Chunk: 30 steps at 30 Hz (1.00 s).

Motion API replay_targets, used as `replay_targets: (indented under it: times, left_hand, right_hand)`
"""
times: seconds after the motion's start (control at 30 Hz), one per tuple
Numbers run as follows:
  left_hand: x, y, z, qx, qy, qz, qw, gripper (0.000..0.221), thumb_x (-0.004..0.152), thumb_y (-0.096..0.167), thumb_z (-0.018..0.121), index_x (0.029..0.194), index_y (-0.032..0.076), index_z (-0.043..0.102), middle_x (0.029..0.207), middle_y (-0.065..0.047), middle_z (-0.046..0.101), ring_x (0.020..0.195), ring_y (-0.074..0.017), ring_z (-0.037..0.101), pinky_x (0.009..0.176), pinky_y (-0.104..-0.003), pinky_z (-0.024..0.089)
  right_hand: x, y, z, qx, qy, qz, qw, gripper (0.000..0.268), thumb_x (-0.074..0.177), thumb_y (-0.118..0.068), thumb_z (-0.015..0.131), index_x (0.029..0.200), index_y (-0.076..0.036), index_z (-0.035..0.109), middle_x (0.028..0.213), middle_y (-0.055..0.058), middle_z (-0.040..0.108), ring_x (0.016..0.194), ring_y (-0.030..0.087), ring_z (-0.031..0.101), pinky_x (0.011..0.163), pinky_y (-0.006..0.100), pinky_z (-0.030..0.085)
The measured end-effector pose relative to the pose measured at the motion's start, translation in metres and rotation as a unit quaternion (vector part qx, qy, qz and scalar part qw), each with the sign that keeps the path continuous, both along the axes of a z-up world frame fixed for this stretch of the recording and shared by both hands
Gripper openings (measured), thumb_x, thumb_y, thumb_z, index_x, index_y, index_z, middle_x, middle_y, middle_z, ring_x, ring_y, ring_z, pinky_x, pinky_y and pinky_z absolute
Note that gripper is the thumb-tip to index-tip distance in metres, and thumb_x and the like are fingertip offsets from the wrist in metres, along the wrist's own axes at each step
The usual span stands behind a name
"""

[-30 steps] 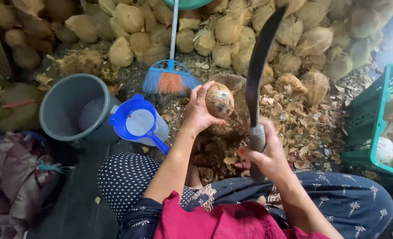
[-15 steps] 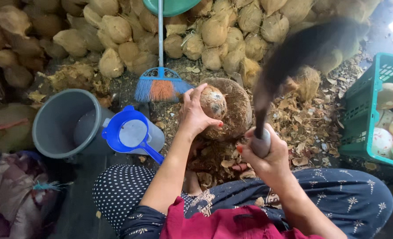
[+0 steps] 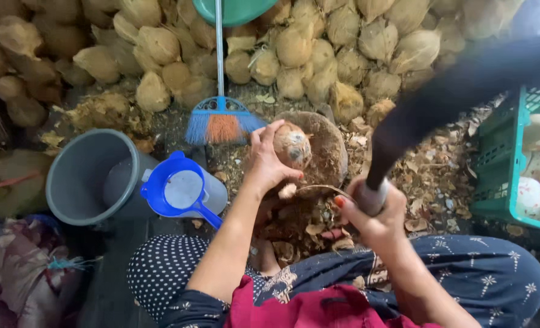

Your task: The person sits on the floor and uses a curved knife to peel the husk off a coconut. They rotate the coconut in their hands to remove the fibrous outer layer and place the peeled coconut into a green crate.

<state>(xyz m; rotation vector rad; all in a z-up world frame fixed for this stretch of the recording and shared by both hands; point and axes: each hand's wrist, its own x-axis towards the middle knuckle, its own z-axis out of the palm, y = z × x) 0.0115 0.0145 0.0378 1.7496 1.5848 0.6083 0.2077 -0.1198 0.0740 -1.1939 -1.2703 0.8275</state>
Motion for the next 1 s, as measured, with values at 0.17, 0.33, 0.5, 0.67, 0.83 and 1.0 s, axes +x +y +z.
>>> replay_targets:
  times: [0.17,0.33,0.5,0.67,0.83,1.0]
  left_hand:
    - [0.001,-0.001,0.004,-0.004,0.011,0.0,1.0,0.123,0.041,0.023,0.104,0.146,0.036,0.042,0.147,-0.021,0.037,0.131,-0.052,0.05,0.108,-0.063,0.042]
    - [-0.004,-0.001,0.006,-0.015,-0.02,0.013,1.0,0.124,0.036,0.031,0.102,0.145,0.04,0.043,0.148,-0.019,0.041,0.133,-0.048,0.051,0.11,-0.06,0.04]
    - [0.007,-0.009,0.01,0.021,0.0,0.007,1.0,0.123,0.04,0.031,0.102,0.147,0.036,0.043,0.151,-0.023,0.034,0.136,-0.0512,0.045,0.111,-0.062,0.039]
    - [-0.004,-0.02,0.023,0.051,-0.071,-0.042,0.995,0.121,0.05,0.024,0.101,0.154,0.035,0.038,0.159,-0.032,0.018,0.143,-0.0647,0.016,0.115,-0.073,0.018]
    - [-0.001,-0.026,0.009,0.121,0.002,-0.073,0.99,0.056,0.088,0.034,0.077,0.14,0.031,0.056,0.151,-0.025,0.04,0.144,-0.0458,0.038,0.121,-0.063,0.012]
    - [-0.01,-0.033,0.011,0.107,0.039,-0.122,0.986,0.071,0.065,0.076,0.076,0.128,0.046,0.063,0.16,-0.015,0.025,0.146,-0.0561,0.015,0.113,-0.076,0.009]
  right_hand:
    - [-0.012,0.014,-0.066,-0.239,0.057,0.079,0.966,0.022,0.059,0.012,0.073,0.08,0.005,0.072,0.062,0.012,0.06,0.053,0.022,0.057,0.05,0.036,0.05]
    - [-0.004,0.01,-0.044,-0.284,0.222,0.134,0.923,0.042,0.081,0.0,0.072,0.118,0.005,0.055,0.048,0.022,0.05,0.029,0.028,0.055,0.041,0.052,0.063]
    - [-0.001,0.004,-0.014,-0.188,0.367,0.213,0.886,0.055,0.083,-0.016,0.067,0.13,0.004,0.048,0.045,0.015,0.046,0.028,0.023,0.054,0.038,0.048,0.062]
    - [0.011,0.003,-0.015,-0.146,0.423,0.273,0.851,0.073,0.09,-0.028,0.062,0.149,0.003,0.033,0.049,0.01,0.048,0.03,0.018,0.052,0.033,0.039,0.056]
    - [0.026,0.017,-0.029,-0.105,0.496,0.382,0.773,0.077,0.098,-0.037,0.056,0.157,-0.001,0.021,0.058,0.011,0.058,0.04,0.021,0.06,0.042,0.042,0.059]
    - [0.026,0.042,-0.037,-0.09,0.549,0.454,0.696,0.072,0.102,-0.03,0.054,0.157,-0.003,0.017,0.067,0.015,0.061,0.05,0.027,0.065,0.053,0.048,0.062]
